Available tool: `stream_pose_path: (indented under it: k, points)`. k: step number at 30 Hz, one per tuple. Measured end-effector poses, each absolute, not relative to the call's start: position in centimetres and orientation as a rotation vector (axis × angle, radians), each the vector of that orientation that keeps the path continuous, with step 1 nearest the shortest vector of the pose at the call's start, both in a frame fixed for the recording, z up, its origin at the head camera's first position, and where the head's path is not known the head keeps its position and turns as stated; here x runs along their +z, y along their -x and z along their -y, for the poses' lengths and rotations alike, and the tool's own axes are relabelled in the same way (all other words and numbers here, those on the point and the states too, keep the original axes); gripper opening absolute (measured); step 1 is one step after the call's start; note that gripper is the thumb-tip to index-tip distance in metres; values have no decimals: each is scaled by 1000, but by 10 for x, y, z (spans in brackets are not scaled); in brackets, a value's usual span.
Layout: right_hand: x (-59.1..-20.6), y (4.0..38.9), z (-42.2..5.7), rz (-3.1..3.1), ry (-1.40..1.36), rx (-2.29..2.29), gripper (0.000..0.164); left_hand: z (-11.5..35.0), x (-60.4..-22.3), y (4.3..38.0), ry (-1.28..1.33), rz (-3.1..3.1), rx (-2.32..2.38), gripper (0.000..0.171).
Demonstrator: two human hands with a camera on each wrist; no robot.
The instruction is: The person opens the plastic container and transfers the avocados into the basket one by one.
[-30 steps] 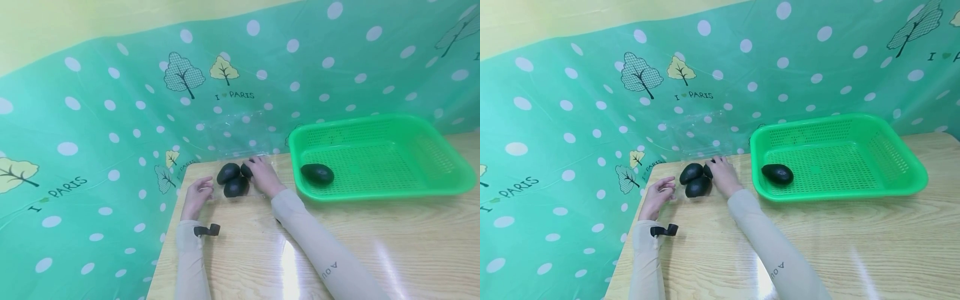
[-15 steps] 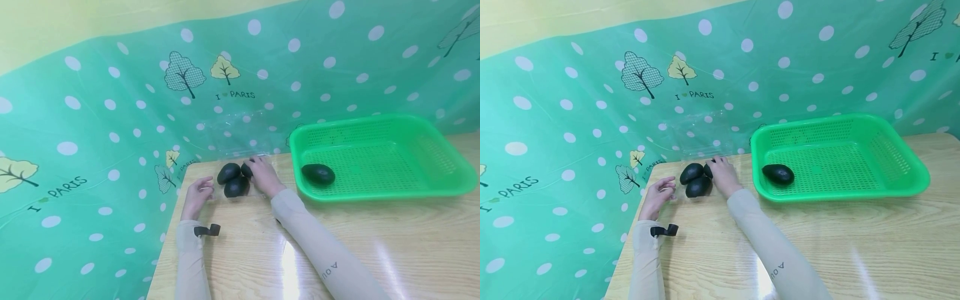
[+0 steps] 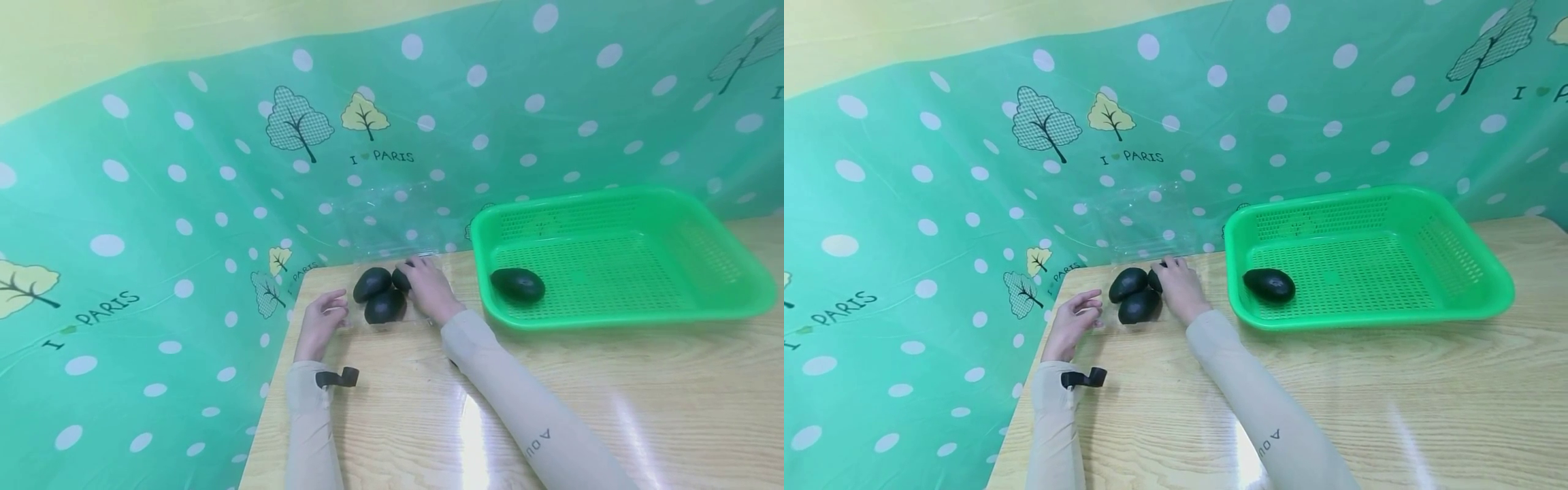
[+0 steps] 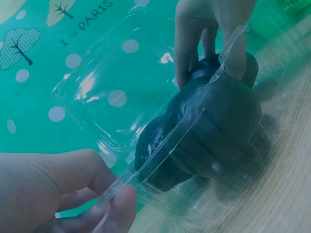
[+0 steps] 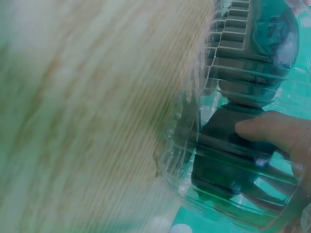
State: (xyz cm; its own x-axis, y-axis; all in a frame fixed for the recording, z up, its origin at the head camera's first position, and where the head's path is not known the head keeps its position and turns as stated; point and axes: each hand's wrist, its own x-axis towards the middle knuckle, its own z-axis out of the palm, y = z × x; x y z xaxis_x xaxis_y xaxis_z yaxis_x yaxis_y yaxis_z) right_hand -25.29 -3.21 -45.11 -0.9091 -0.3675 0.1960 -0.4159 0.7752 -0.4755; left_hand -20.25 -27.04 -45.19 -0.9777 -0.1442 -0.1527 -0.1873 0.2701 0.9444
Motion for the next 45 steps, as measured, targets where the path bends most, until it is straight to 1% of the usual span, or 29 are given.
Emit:
stream_pose_path:
  k: [9,16,24,29,36,45]
  points:
    - [-451,253,32,2863,-640,754,61,270,-452,204,320,-2483,1841,51]
    - [-452,250,33,2840,-669,651,60,261,-424,191,335,-2427,1830,54]
    - [-457,250,33,2790,-691,615,60,258,-421,187,338,-2433,1816,53]
    - [-455,250,32,2764,-696,612,57,263,-430,194,330,-2416,1841,55]
    - [-451,249,29,2753,-658,662,63,270,-452,202,336,-2446,1847,53]
    - [-440,243,25,2701,-655,707,67,270,-452,202,323,-2478,1845,49]
